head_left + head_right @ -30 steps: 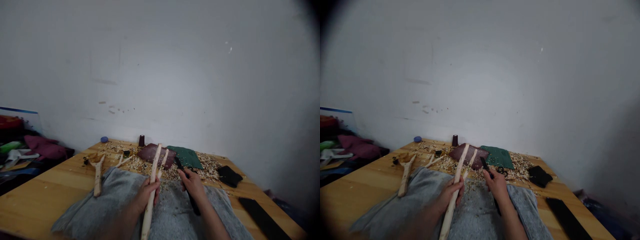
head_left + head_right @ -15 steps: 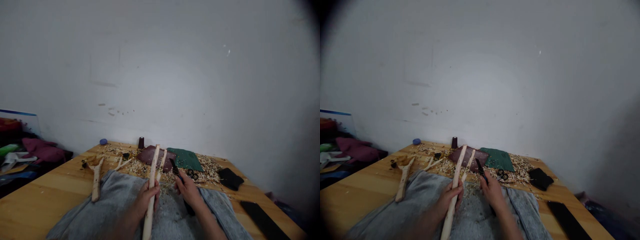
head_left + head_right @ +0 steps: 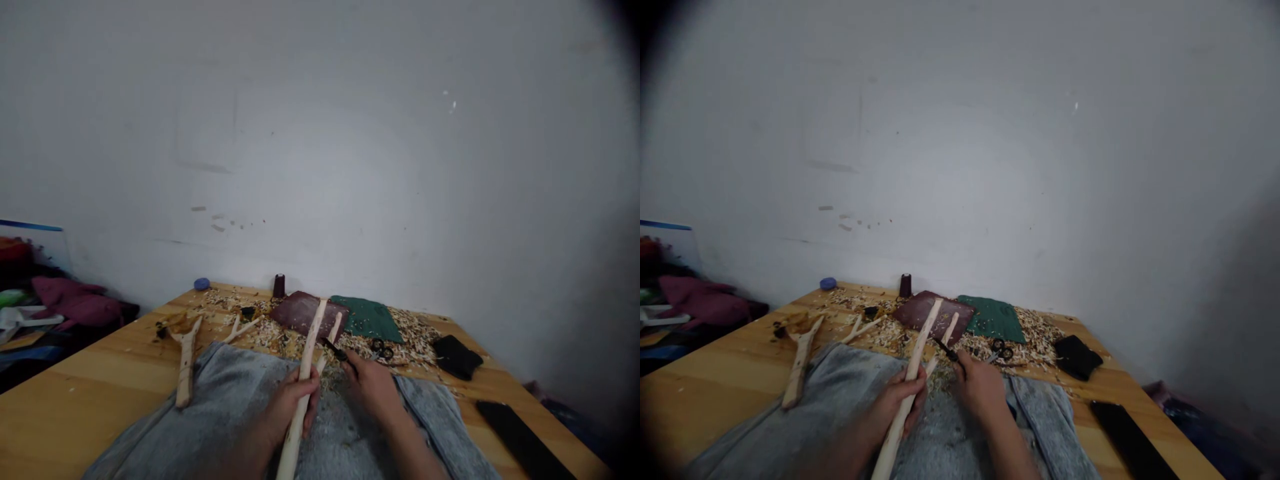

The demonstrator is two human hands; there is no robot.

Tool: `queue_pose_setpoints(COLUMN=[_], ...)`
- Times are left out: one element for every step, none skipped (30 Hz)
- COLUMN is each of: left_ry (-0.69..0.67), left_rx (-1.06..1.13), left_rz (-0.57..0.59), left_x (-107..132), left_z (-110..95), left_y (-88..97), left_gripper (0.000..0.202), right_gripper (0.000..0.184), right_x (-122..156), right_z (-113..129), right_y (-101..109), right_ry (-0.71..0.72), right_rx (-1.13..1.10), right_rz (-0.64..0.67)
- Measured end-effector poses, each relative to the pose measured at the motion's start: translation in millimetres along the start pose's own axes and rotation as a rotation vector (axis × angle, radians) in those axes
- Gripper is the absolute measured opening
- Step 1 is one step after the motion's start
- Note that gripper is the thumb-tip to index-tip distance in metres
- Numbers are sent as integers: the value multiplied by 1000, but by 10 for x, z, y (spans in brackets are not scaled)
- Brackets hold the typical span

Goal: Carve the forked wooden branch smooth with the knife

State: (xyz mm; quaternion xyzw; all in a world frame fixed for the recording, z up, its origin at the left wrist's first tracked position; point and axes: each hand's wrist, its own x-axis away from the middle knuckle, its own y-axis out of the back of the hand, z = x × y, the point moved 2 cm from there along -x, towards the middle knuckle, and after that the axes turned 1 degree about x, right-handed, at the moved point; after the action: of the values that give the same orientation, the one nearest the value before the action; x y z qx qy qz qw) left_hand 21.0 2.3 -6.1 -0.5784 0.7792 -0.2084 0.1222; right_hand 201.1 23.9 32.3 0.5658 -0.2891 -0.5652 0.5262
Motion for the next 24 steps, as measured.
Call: queue_pose_setpoints(left_ry=[6,11,15,19,22,23,28,35,41,47,53,57,56,52,51,49,46,44,43,42,41,40,41,38], left_rx=[9,18,28,38,47,54,58,62,69,79,90,102,114,124,129,129,122,103,75,40,-1,-48,-102,-158], left_rz=[9,17,24,26,28,26,23,22,24,29,35,42,50,60,72,82,87,87,81,68,55,42,34,31], left_x=[-8,-14,-20,-24,-26,-27,-28,-27,-26,-25,-22,-20,-17,-16,-15,-16,-18,-21,-24,-27,-30,-31,-31,-29], left_z=[9,17,25,30,33,34,33,30,26,21,16,10,3,-3,-6,-6,-4,1,10,22,34,48,61,73], left_y=[7,14,20,25,30,34,37,39,39,38,35,31,28,25,24,26,33,43,58,77,96,114,129,139], left_gripper=[36,36,35,35,34,34,35,36,38,40,42,43,43,44,44,45,46,47,47,46,44,42,40,38], right_gripper=[30,30,31,31,30,30,30,30,30,30,30,30,31,31,31,31,31,31,31,30,29,29,28,28], right_x=[3,6,8,10,11,12,12,12,12,12,12,13,13,14,16,17,19,20,21,21,20,19,16,12], right_z=[20,39,53,62,68,71,72,71,69,66,64,61,60,60,60,60,60,60,59,56,53,49,44,36], right_y=[-3,-6,-7,-6,-6,-8,-10,-14,-18,-22,-25,-26,-25,-22,-18,-14,-11,-10,-11,-15,-20,-28,-37,-48], right_ry=[4,7,7,-3,-11,-14,-15,-14,-14,-14,-16,-21,-27,-32,-38,-45,-50,-50,-48,-45,-41,-36,-34,-35], right_rx=[15,29,43,56,67,74,78,79,77,76,75,72,65,56,46,36,24,11,-5,-25,-48,-72,-94,-115], right_rz=[19,42,62,72,79,87,93,98,103,108,111,114,114,113,111,111,114,118,123,129,135,140,146,154])
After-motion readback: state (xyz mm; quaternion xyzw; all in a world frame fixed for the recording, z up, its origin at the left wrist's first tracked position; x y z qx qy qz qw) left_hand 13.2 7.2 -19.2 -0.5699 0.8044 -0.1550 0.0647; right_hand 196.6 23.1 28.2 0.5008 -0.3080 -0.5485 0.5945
